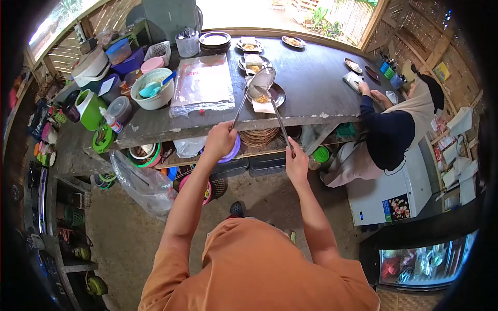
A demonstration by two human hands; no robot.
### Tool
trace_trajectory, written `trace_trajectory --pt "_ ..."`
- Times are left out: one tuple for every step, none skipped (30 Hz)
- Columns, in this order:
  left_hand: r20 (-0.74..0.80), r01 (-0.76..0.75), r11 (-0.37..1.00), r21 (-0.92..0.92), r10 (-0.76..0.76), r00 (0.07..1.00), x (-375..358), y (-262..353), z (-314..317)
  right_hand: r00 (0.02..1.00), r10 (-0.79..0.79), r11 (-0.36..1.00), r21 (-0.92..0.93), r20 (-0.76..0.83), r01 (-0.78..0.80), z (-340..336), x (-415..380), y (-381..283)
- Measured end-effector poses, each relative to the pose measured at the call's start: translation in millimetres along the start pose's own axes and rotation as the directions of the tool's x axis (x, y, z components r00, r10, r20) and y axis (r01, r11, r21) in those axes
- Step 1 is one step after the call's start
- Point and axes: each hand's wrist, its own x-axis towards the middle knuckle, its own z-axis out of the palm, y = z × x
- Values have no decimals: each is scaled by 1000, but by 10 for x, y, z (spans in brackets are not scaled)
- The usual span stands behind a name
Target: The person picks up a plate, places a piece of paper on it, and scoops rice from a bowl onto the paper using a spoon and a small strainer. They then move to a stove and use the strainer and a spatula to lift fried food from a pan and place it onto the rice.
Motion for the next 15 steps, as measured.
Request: trace_trajectory --pt "-4 -2 1000 8 2 1000 -10 -18 4 1000 19 1000 16 -1 -19 14 -21 -11" --pt "-26 -38 999 33 39 999 -12 -28 10 999 51 998 37 -3 -51 11 -43 -20" --pt "-45 -72 996 58 74 996 -13 -45 30 999 49 998 42 -4 -49 47 -53 41" --pt "-59 -53 999 -7 52 997 -7 -38 18 985 175 958 229 14 -173 105 -74 105" --pt "-66 -49 999 1 49 997 -48 -47 -22 956 288 868 406 55 -285 156 -97 157" --pt "70 174 935 -309 -160 985 -93 -12 -95 854 428 582 633 296 -511 -54 -144 -170" --pt "255 397 734 -551 -304 918 -159 29 -171 858 415 580 638 303 -506 -144 -215 -309" --pt "275 421 565 -710 -329 904 -380 281 -318 822 416 374 751 388 -544 -205 -276 -415" --pt "260 415 573 -707 -335 906 -583 284 -399 783 399 142 811 477 -567 -231 -367 -482" --pt "291 399 396 -827 -306 906 -802 262 -497 783 359 80 819 508 -568 -245 -471 -533" --pt "311 369 205 -907 -266 913 -995 255 -611 785 347 70 820 513 -567 -266 -578 -593" --pt "307 364 164 -917 -295 905 -1240 285 -743 777 336 12 822 533 -569 -297 -741 -661" --pt "306 360 117 -926 -328 894 -1557 320 -877 764 327 -43 816 556 -576 -333 -956 -739" --pt "309 369 113 -923 -357 882 -1882 305 -1015 738 358 -36 799 572 -601 -392 -1170 -854" --pt "302 367 108 -924 -383 873 -2194 261 -1156 716 380 -23 780 585 -625 -438 -1367 -956"
